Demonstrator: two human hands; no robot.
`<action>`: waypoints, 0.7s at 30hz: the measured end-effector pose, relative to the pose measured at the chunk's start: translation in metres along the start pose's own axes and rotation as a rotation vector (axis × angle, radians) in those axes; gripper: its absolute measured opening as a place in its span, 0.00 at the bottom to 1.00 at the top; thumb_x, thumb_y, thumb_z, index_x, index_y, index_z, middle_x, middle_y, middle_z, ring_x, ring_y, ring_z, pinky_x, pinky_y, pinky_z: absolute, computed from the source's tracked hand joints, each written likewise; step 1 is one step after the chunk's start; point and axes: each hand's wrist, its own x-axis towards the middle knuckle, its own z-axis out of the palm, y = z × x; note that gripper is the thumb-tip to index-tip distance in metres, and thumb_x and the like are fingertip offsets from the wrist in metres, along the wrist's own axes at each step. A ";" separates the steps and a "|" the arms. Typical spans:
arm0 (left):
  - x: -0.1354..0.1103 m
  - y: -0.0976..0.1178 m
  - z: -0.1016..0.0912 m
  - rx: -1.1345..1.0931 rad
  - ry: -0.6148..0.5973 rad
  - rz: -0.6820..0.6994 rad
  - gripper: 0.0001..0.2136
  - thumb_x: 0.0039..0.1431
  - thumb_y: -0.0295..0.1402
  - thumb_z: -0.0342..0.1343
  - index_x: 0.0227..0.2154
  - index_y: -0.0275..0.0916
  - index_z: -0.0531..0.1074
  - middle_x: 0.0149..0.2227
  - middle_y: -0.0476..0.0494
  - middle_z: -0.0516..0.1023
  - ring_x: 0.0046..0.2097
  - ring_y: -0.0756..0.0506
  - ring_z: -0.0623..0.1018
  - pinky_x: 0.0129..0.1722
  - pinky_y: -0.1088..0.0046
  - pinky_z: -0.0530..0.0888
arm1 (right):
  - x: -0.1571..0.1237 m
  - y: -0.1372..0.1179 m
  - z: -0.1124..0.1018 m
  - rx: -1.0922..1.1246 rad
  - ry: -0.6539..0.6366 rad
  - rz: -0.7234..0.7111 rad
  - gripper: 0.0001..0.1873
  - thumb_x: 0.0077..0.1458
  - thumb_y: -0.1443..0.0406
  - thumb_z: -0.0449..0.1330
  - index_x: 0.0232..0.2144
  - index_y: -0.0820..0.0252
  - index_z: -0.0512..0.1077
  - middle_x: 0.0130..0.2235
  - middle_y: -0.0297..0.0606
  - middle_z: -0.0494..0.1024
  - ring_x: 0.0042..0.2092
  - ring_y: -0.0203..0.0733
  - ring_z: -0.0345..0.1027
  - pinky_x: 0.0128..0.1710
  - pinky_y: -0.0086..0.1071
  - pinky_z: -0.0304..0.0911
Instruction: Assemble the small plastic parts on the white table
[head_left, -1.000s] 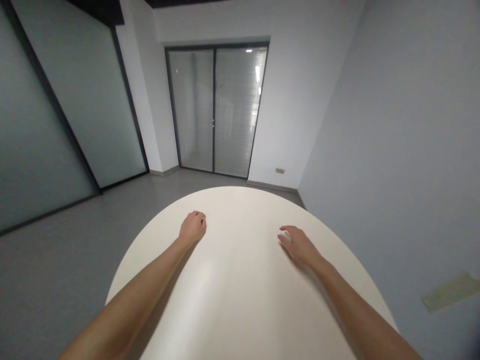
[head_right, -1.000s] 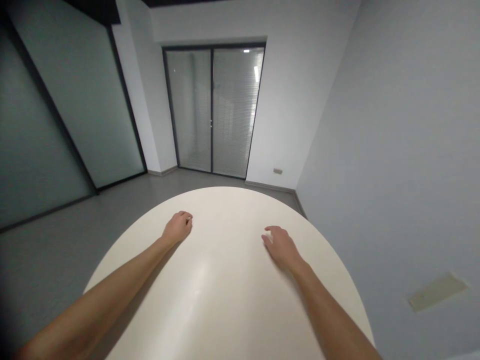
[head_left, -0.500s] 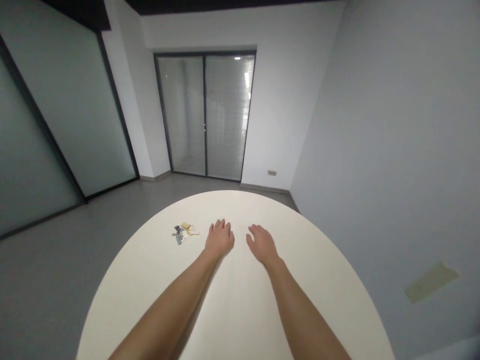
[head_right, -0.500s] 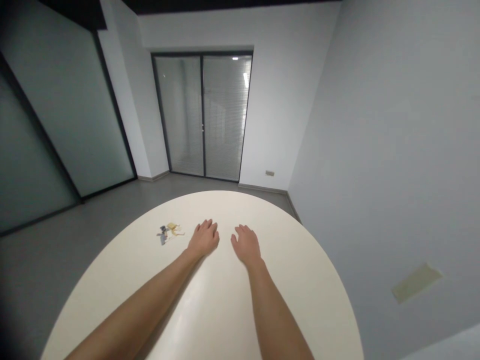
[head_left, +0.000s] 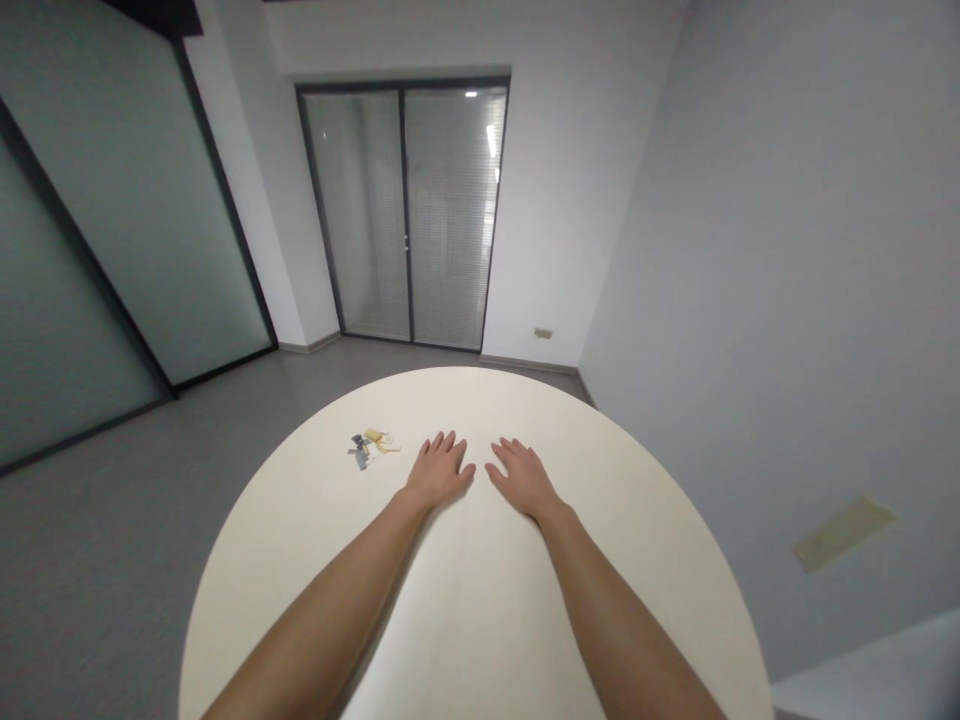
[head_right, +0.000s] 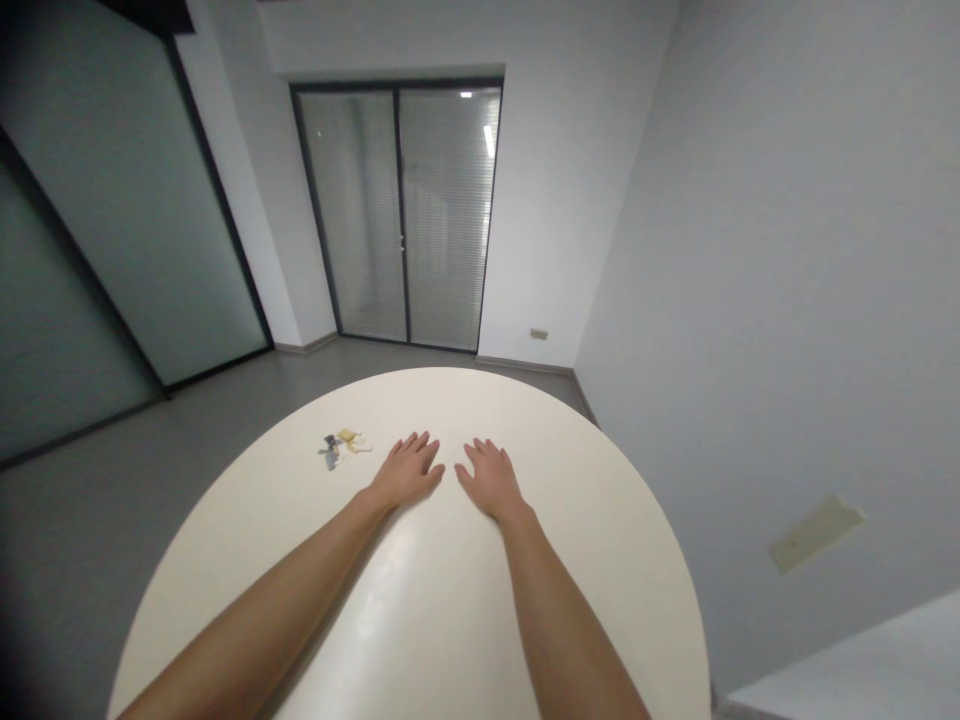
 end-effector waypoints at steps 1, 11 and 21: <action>0.000 0.000 0.000 0.000 -0.004 0.000 0.25 0.63 0.46 0.46 0.60 0.42 0.63 0.67 0.34 0.57 0.68 0.32 0.56 0.64 0.48 0.53 | 0.000 0.000 -0.001 -0.001 -0.003 0.001 0.29 0.64 0.53 0.49 0.62 0.59 0.63 0.66 0.45 0.59 0.68 0.53 0.46 0.65 0.48 0.41; -0.003 0.001 -0.003 0.003 0.003 0.010 0.23 0.63 0.45 0.47 0.59 0.42 0.64 0.67 0.34 0.58 0.67 0.32 0.56 0.64 0.48 0.54 | -0.002 -0.004 -0.002 -0.019 -0.025 0.039 0.31 0.63 0.51 0.49 0.64 0.56 0.60 0.68 0.44 0.55 0.69 0.52 0.43 0.66 0.50 0.37; -0.002 0.004 -0.007 0.036 -0.027 0.005 0.24 0.64 0.45 0.45 0.59 0.42 0.63 0.67 0.35 0.57 0.68 0.32 0.55 0.64 0.49 0.53 | -0.001 -0.006 -0.004 -0.026 -0.008 0.050 0.30 0.63 0.51 0.50 0.64 0.55 0.60 0.68 0.44 0.55 0.69 0.52 0.43 0.66 0.50 0.36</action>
